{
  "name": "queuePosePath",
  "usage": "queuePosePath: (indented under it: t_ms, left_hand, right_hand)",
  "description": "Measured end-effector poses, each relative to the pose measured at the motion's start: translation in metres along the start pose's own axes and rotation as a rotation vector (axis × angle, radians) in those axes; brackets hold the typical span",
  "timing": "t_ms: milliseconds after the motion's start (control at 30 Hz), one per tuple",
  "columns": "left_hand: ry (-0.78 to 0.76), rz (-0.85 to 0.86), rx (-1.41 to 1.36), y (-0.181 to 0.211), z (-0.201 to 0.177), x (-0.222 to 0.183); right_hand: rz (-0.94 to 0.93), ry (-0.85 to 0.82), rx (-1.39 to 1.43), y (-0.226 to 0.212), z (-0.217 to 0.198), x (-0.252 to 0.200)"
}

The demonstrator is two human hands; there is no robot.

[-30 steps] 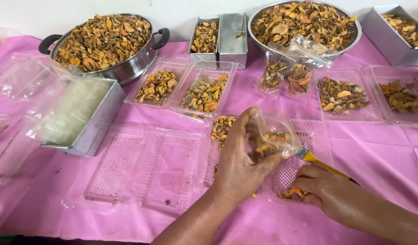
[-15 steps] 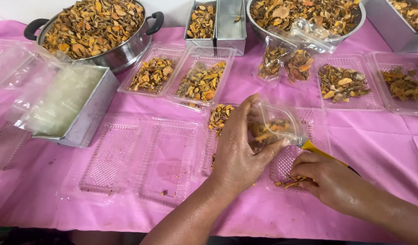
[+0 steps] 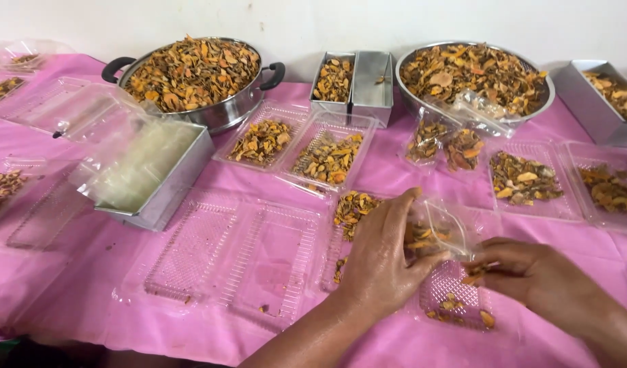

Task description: Packaging dried herbs into small plastic containers and bags using hands and a brush.

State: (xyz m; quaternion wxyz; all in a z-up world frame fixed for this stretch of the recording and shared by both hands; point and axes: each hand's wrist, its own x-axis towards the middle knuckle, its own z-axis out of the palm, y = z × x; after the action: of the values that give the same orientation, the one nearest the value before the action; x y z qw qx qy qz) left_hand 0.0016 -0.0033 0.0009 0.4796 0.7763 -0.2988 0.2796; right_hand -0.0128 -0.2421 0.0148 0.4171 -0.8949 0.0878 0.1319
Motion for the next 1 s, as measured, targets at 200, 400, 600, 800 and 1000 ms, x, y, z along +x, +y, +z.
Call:
queuePosePath:
  t_ms: [200,400,600,800,1000]
  left_hand:
    - [-0.050,-0.083,0.037,-0.003,0.003,0.000]
    - [-0.081,-0.137,0.077,-0.008,0.008,-0.004]
    - [-0.059,-0.149,0.094,-0.008,0.009,-0.007]
    - [-0.016,-0.131,0.052,-0.010,0.013,-0.010]
    - [-0.037,-0.148,0.026,-0.011,0.012,-0.008]
  right_hand:
    - [-0.407,0.269,0.384,-0.023,-0.026,-0.008]
    - [-0.873,0.760,-0.345,-0.052,0.001,-0.014]
    - [-1.262,0.707,-0.768,-0.056,0.017,-0.012]
    - [-1.242,0.588,-0.420,-0.062,0.025,-0.014]
    - [-0.931,0.483,-0.345,-0.065,0.017,-0.016]
